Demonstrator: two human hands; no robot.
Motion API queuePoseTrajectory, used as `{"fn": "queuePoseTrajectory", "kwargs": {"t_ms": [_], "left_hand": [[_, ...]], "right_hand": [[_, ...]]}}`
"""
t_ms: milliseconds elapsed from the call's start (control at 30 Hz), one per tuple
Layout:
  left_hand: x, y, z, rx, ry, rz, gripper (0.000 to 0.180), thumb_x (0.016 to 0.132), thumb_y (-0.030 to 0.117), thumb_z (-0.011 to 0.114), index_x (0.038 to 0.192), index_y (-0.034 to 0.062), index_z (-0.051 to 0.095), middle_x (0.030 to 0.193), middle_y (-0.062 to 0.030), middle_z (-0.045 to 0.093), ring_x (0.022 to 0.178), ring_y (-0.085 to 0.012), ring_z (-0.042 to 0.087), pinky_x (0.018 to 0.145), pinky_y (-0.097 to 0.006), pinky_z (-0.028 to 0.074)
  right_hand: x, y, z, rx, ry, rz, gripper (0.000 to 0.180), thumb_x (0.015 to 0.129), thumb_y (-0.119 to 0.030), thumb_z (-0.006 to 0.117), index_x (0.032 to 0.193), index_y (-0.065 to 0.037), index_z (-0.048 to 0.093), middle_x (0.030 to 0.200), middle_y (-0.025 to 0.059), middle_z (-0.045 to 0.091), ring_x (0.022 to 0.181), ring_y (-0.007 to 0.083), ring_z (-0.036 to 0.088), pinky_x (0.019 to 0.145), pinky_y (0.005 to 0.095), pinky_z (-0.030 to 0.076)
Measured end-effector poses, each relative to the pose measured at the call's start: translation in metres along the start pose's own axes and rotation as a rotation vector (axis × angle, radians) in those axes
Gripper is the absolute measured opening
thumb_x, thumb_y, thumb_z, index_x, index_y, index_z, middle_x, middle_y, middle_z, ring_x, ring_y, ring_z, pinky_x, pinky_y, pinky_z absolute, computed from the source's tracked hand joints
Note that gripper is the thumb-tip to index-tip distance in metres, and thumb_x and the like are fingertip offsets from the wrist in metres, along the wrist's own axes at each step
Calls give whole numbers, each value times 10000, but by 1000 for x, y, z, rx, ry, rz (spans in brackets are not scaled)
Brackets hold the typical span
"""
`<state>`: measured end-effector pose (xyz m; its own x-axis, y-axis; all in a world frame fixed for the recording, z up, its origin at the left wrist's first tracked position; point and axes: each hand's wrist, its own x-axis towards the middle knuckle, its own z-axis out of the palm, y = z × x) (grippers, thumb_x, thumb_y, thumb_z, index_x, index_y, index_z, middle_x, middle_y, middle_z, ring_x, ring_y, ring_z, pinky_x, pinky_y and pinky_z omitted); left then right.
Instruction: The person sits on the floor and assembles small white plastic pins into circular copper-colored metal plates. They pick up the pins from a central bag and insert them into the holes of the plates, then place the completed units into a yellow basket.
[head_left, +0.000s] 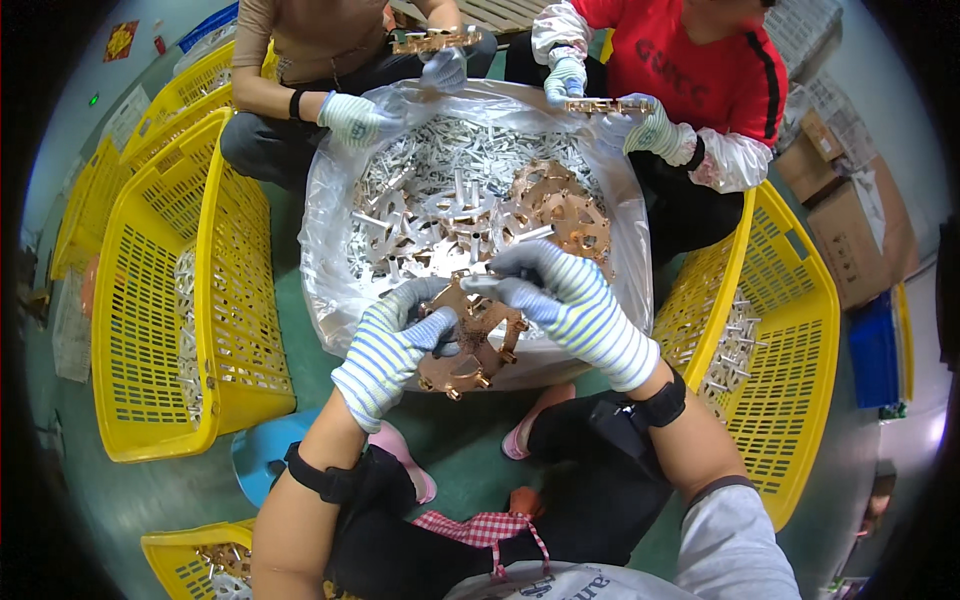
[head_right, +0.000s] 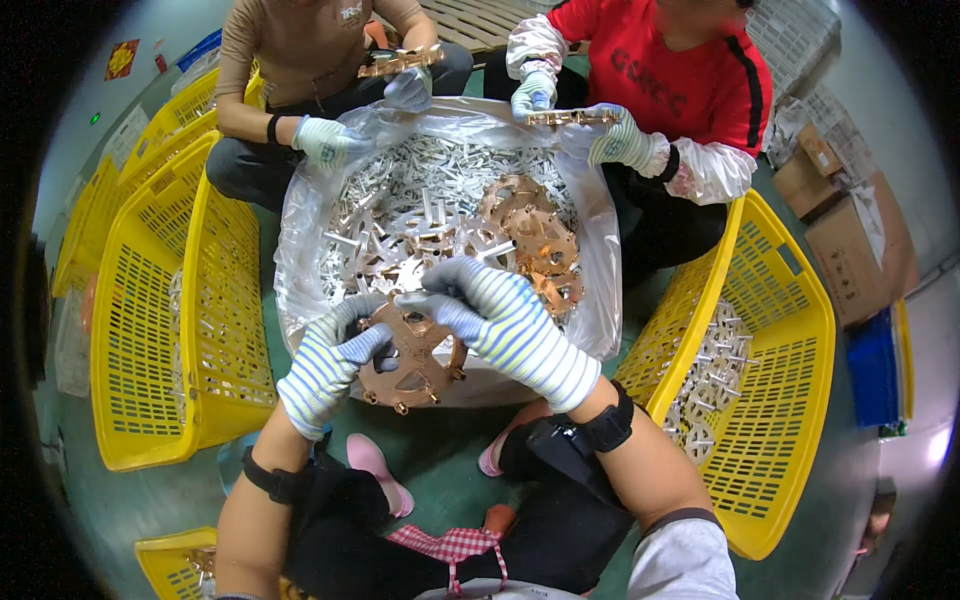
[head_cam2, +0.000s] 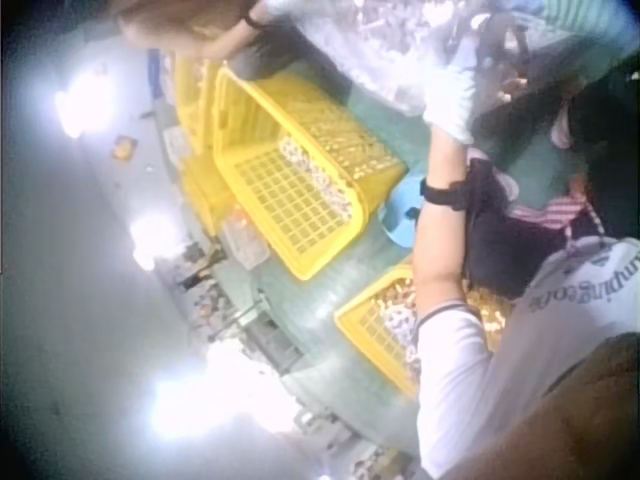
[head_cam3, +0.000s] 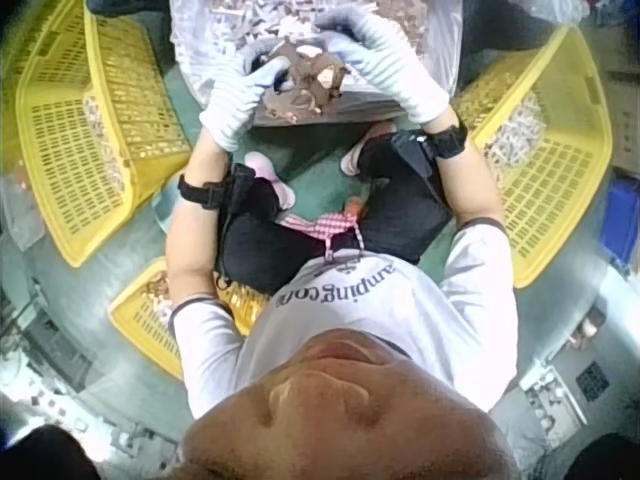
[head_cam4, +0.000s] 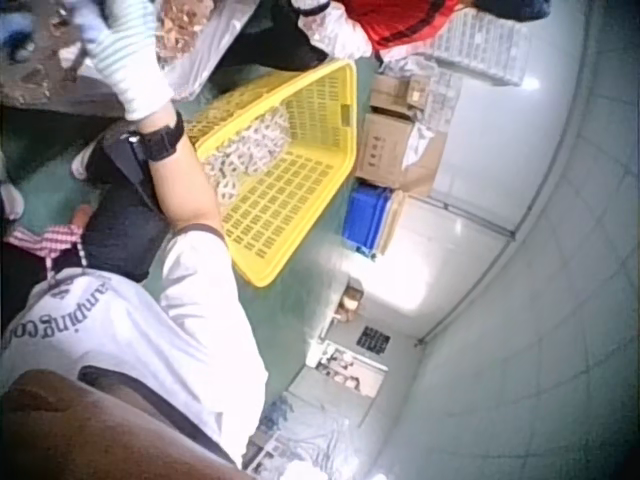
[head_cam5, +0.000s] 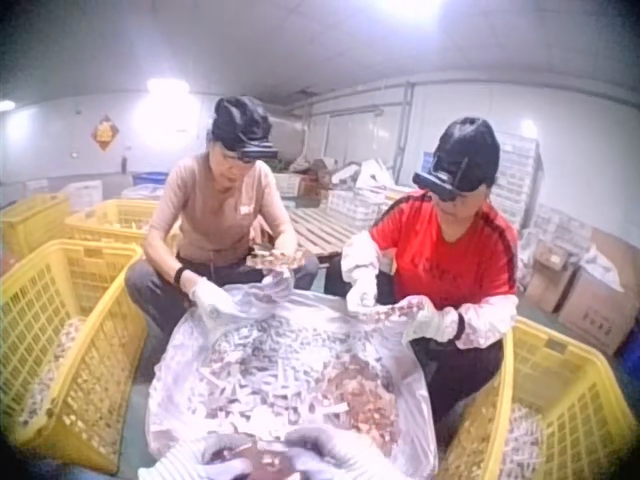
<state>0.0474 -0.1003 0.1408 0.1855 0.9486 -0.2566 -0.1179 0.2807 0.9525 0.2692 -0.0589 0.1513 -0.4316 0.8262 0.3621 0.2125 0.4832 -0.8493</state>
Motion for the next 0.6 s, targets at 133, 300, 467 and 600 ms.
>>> {"fn": "queuePoseTrajectory", "kwargs": {"t_ms": [133,300,467,600], "left_hand": [[0,1,5,-67,-3,7,386,893,111,627,1232,-54,543,917,-85,641,778,-114,614,716,-257,541],[0,-6,3,-120,21,76,357,908,111,613,1210,-71,552,886,-77,644,750,-107,613,677,-232,538],[-2,-4,7,-30,-22,42,371,928,188,612,1234,-14,560,851,-40,622,690,-79,587,621,-215,507],[-10,13,15,69,-41,-35,341,940,231,621,1193,5,586,816,-19,616,596,-53,563,506,-205,482]], "right_hand": [[8,6,-6,-382,-51,-186,181,830,-88,678,992,-34,617,892,146,649,851,315,642,749,375,498],[9,5,-11,-483,-83,-219,212,787,-77,697,986,-51,627,857,123,635,822,334,620,719,409,476],[12,-12,-1,-415,-67,-337,279,777,-100,679,1052,-64,659,838,109,617,788,325,597,725,412,461],[7,-11,8,-386,-47,-314,332,815,-112,628,1142,-60,657,910,130,616,837,318,583,748,399,455]]}}
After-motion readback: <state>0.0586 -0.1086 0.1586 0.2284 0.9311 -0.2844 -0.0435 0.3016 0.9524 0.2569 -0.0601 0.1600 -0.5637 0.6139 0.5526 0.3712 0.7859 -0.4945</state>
